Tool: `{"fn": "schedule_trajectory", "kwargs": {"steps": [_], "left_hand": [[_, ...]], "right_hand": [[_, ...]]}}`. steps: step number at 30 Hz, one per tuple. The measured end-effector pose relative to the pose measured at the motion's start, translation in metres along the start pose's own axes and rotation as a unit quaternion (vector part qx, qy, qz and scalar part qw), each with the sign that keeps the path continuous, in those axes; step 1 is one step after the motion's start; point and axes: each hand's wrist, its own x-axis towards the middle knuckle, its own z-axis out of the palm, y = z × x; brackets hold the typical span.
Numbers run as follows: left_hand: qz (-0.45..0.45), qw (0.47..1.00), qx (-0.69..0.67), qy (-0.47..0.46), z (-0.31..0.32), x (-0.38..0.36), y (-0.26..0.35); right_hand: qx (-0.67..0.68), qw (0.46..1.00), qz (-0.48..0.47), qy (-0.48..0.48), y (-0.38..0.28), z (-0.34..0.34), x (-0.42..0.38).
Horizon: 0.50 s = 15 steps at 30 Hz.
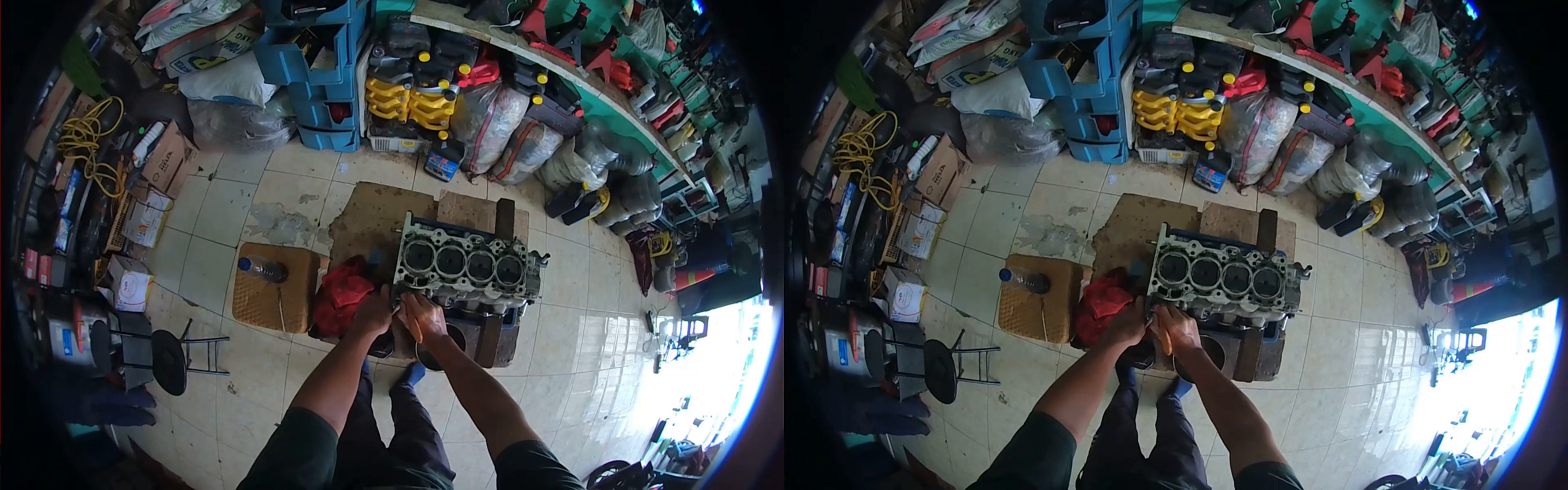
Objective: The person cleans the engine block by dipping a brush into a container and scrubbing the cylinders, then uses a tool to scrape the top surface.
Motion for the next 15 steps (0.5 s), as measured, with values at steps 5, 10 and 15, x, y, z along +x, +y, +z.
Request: {"fn": "schedule_trajectory", "kwargs": {"steps": [5,10,15], "left_hand": [[-0.036,0.999,-0.016,0.010,-0.004,0.000,0.008],[-0.035,0.999,-0.025,0.008,-0.001,0.002,0.006],[-0.036,0.999,-0.013,0.008,-0.001,0.004,0.001]], "right_hand": [[-0.011,0.997,-0.044,-0.058,0.012,-0.014,-0.017],[-0.043,0.989,0.027,-0.136,0.007,-0.023,-0.004],[-0.005,0.985,-0.055,-0.165,0.015,-0.026,0.010]]}}
